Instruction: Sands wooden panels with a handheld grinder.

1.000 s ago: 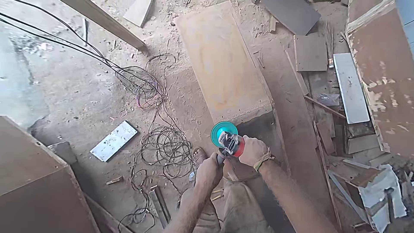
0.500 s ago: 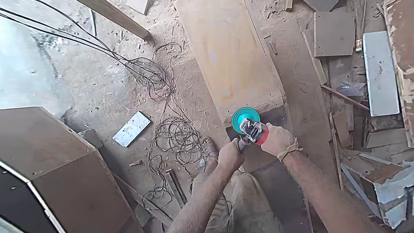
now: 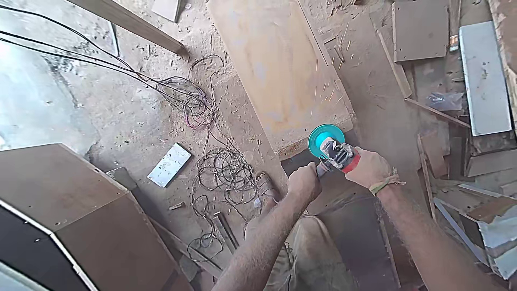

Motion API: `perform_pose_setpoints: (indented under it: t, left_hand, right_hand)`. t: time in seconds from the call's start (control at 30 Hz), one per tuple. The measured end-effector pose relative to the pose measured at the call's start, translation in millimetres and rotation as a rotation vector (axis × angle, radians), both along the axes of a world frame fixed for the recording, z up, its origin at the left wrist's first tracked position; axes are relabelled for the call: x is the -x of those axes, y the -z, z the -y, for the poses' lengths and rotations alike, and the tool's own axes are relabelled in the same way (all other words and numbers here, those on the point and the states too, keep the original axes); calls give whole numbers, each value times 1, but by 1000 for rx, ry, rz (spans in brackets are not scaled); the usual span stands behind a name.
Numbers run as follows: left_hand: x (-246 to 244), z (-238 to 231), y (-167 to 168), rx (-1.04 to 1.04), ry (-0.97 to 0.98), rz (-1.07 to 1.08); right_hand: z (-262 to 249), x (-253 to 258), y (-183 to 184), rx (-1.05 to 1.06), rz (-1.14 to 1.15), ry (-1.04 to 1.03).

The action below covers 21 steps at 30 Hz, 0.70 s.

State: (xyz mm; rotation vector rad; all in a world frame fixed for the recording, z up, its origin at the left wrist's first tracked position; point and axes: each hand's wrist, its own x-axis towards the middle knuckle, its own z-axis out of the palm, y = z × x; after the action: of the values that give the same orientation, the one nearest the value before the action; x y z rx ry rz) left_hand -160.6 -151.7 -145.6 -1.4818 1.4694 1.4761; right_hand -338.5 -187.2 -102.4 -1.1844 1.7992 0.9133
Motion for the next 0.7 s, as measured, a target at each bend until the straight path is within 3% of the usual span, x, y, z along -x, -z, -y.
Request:
perform_pose_setpoints:
  t: [0.3,0.43,0.53,0.7]
  left_hand:
    - [73,50,-10,111,160,-63]
    - [90,52,-12,162,192,-58]
    - [66,31,-20,147,178,-25]
    - [-20,-18,-28,89,143,186]
  right_hand:
    - [3,76,2,114,-84,263]
    - [-11,90,7,165,-109,378]
    - [-28,69,8,142,-61,357]
    - [-60,-10,31,115,191,185]
